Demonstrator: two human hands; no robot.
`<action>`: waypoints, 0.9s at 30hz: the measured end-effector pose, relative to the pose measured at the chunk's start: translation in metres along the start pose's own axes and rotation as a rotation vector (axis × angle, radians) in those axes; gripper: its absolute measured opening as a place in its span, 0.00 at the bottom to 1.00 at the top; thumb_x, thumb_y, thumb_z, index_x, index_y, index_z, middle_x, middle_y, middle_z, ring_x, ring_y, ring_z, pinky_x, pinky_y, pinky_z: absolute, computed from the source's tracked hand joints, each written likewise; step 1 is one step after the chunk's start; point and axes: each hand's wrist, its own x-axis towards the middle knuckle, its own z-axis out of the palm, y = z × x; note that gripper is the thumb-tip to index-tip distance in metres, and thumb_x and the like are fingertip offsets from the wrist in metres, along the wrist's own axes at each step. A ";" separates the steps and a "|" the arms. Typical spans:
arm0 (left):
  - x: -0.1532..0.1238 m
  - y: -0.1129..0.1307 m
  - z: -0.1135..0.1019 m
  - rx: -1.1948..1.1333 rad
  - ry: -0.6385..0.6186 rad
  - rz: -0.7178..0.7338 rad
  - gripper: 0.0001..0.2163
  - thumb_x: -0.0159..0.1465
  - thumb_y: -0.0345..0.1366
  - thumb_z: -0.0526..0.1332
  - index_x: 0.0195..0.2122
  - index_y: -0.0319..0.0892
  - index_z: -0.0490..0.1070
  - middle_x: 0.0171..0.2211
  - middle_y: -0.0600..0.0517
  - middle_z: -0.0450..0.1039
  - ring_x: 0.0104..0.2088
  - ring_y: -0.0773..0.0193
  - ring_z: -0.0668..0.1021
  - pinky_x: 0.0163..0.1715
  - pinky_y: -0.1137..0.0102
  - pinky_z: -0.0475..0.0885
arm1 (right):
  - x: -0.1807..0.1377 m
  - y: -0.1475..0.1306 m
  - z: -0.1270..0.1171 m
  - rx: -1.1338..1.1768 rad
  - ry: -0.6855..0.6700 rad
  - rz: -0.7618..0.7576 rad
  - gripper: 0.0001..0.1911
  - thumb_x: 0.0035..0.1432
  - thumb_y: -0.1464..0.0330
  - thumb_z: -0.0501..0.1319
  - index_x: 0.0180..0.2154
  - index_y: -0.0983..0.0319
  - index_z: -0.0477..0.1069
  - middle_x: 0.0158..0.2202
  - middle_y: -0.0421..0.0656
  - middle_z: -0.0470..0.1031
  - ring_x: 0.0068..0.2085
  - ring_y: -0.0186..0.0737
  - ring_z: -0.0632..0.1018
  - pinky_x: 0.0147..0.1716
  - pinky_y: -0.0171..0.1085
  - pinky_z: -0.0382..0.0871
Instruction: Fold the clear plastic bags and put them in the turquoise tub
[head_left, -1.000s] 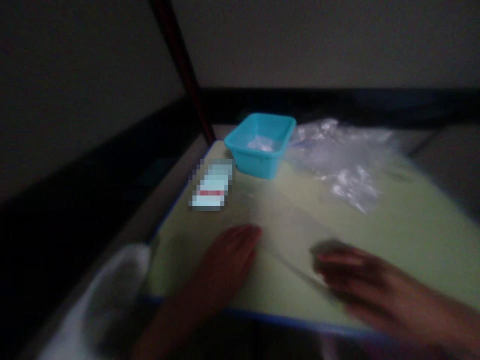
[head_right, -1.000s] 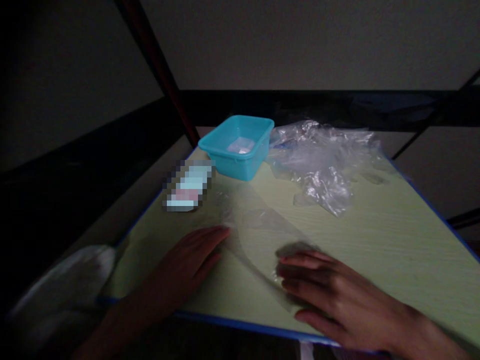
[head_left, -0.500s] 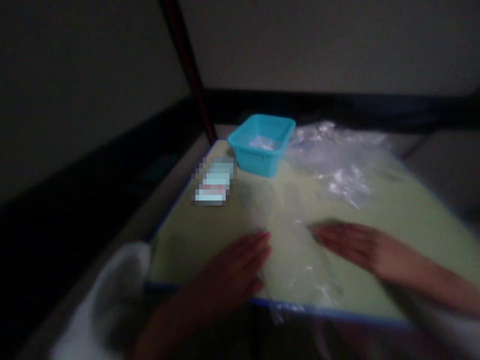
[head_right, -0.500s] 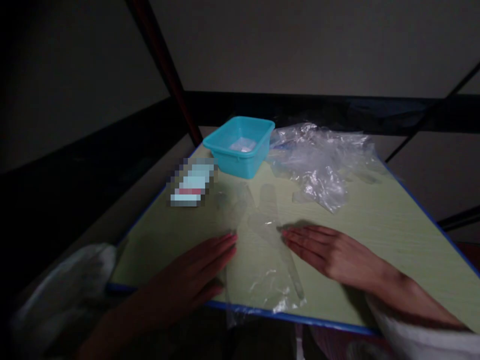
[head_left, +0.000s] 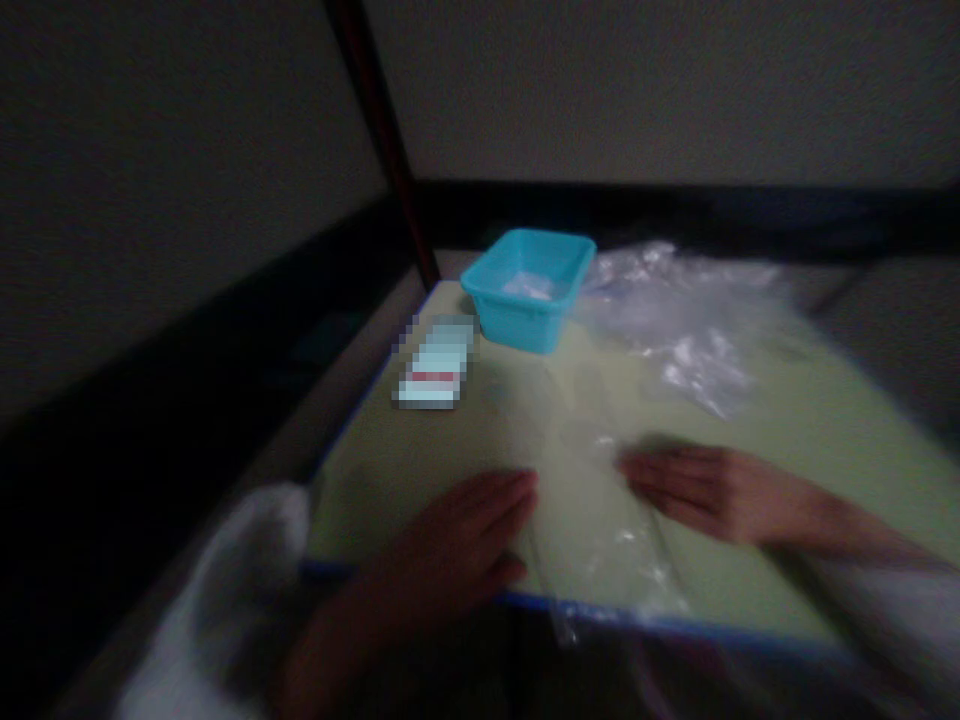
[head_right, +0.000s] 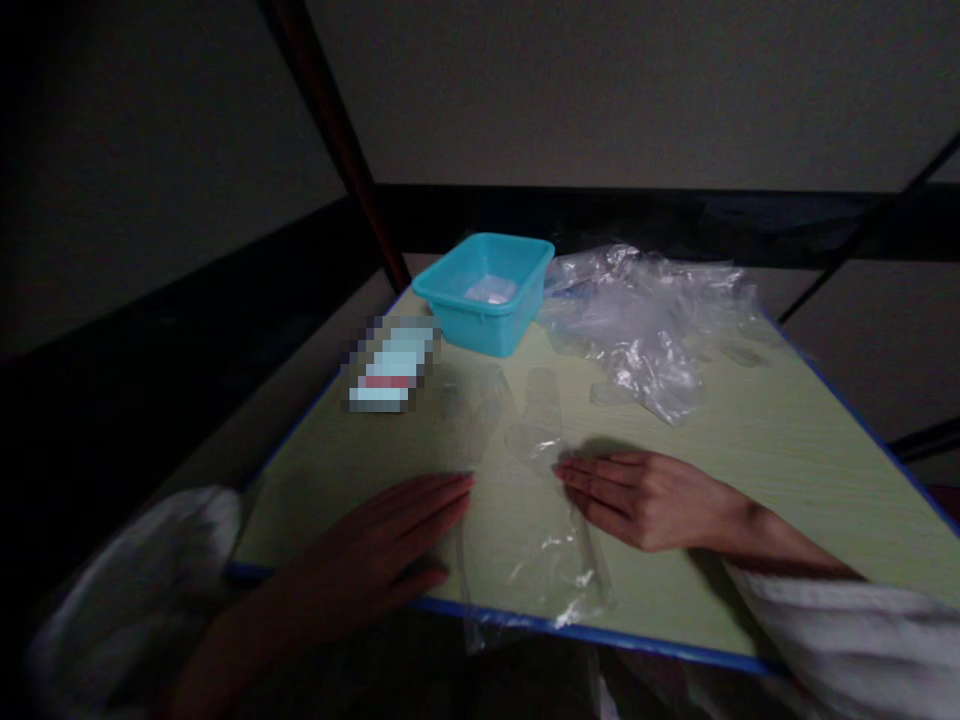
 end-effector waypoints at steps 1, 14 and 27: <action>-0.001 -0.001 0.001 -0.002 0.012 0.011 0.25 0.66 0.43 0.54 0.61 0.38 0.56 0.62 0.43 0.59 0.62 0.57 0.62 0.60 0.61 0.61 | -0.002 0.000 0.002 0.041 0.018 0.046 0.16 0.64 0.76 0.48 0.43 0.69 0.74 0.48 0.54 0.77 0.49 0.44 0.77 0.44 0.42 0.76; 0.010 -0.011 0.004 0.034 0.151 0.062 0.24 0.65 0.47 0.55 0.56 0.35 0.63 0.54 0.41 0.69 0.55 0.56 0.71 0.56 0.61 0.66 | -0.006 0.002 0.010 0.542 0.040 0.545 0.14 0.66 0.68 0.49 0.46 0.60 0.71 0.42 0.46 0.79 0.40 0.41 0.80 0.39 0.40 0.76; 0.053 -0.012 -0.004 -0.517 0.266 -0.516 0.08 0.59 0.30 0.58 0.32 0.37 0.77 0.29 0.50 0.79 0.29 0.63 0.79 0.31 0.71 0.71 | 0.022 0.031 0.001 1.006 0.126 0.866 0.11 0.57 0.60 0.55 0.31 0.60 0.68 0.28 0.43 0.75 0.31 0.42 0.77 0.28 0.39 0.71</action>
